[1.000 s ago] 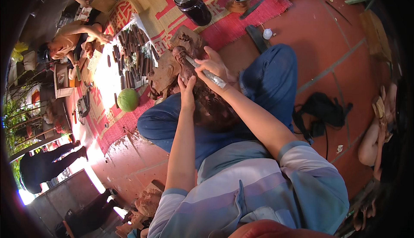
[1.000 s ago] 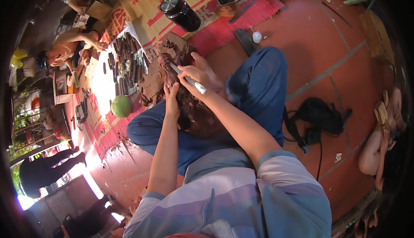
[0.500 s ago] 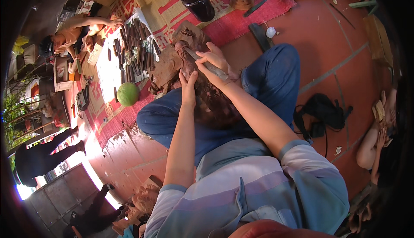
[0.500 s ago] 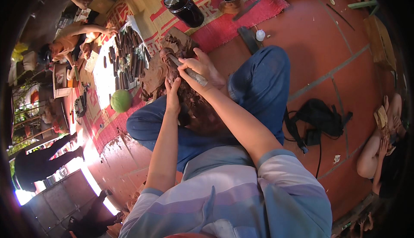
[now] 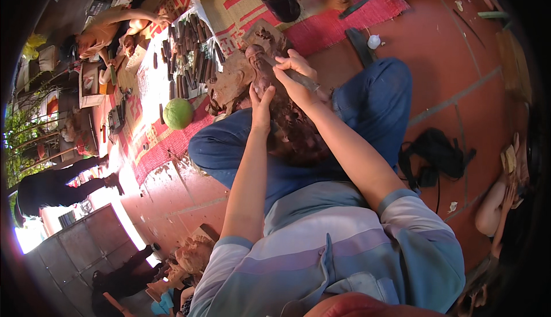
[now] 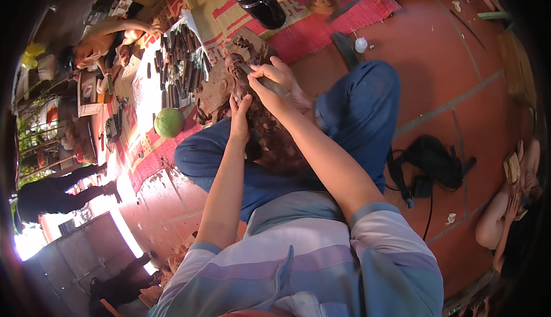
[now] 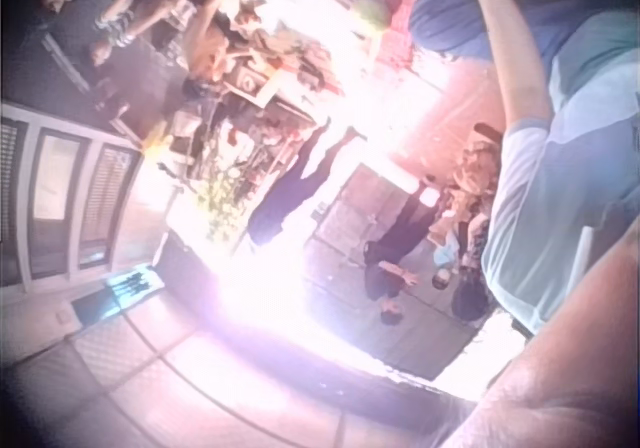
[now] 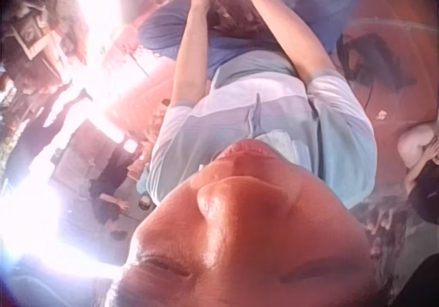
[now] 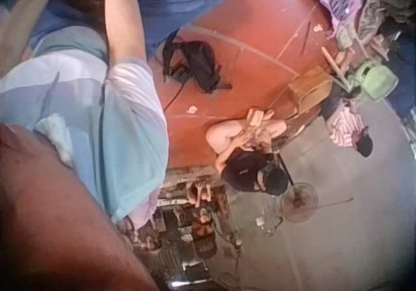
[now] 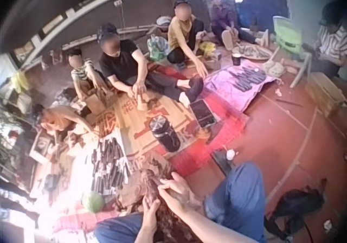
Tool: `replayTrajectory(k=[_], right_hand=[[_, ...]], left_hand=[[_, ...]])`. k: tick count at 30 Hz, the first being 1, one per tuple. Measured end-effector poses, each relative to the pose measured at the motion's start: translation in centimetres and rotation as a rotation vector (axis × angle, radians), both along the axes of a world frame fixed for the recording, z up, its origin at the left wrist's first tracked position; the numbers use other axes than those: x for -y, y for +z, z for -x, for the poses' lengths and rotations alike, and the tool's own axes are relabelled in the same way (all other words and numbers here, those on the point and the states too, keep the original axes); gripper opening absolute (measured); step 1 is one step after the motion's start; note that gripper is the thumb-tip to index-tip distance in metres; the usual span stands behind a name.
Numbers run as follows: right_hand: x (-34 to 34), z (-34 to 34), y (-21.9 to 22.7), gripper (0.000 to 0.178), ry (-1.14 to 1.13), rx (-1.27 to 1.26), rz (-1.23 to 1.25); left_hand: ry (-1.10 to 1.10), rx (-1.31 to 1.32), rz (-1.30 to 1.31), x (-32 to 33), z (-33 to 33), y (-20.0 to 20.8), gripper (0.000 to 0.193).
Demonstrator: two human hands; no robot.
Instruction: The person sits cross-legged on the floor and carves a piece of dark wood using a small knife. They hold the wood in their left hand and use the knife in their right hand to shape the surface, occasionally rotating the object to access different areas.
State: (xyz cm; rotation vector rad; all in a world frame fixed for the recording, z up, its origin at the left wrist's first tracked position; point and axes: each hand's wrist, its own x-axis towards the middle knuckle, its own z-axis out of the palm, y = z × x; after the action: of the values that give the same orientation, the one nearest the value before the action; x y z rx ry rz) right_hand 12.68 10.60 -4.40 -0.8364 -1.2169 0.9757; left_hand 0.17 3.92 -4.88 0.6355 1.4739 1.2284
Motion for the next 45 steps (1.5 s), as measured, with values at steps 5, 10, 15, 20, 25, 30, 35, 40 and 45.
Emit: replayTrajectory(k=[5, 10, 15, 20, 25, 30, 35, 40, 45], right_hand=[[1.1, 0.3, -1.4, 0.01, -0.036, -0.156, 0.02], [-0.3, 0.2, -0.8, 0.011, -0.014, -0.059, -0.03], [0.9, 0.1, -1.1, 0.011, 0.001, -0.126, 0.075], [-0.1, 0.2, -0.3, 0.009, 0.006, -0.056, 0.069], [0.6, -0.4, 0.1, 0.009, 0.026, -0.087, 0.113], [1.1, 0.1, -0.4, 0.007, 0.017, -0.141, 0.12], [0.2, 0.1, -0.8, 0.007, -0.02, -0.076, 0.091], [1.0, 0.3, -0.1, 0.008, 0.015, -0.169, 0.153], [0.9, 1.0, -1.1, 0.007, 0.049, -0.279, 0.216]], left_hand=[[0.018, -0.014, -0.001, -0.2, -0.5, 0.5, 0.097], [0.001, -0.012, -0.005, -0.3, -0.5, 0.8, 0.094], [-0.006, 0.01, -0.03, 0.1, -0.4, 0.6, 0.095], [0.017, -0.038, 0.013, -0.3, 0.0, -0.2, 0.096], [0.005, -0.024, -0.013, -0.4, -0.5, 0.5, 0.096], [-0.005, -0.056, -0.041, -0.4, 0.0, -0.2, 0.093], [0.005, -0.035, -0.034, -0.5, -0.1, 0.0, 0.092], [-0.02, -0.015, -0.094, -0.6, 0.0, 0.0, 0.092], [0.02, -0.053, -0.008, -0.3, -0.2, 0.0, 0.094]])
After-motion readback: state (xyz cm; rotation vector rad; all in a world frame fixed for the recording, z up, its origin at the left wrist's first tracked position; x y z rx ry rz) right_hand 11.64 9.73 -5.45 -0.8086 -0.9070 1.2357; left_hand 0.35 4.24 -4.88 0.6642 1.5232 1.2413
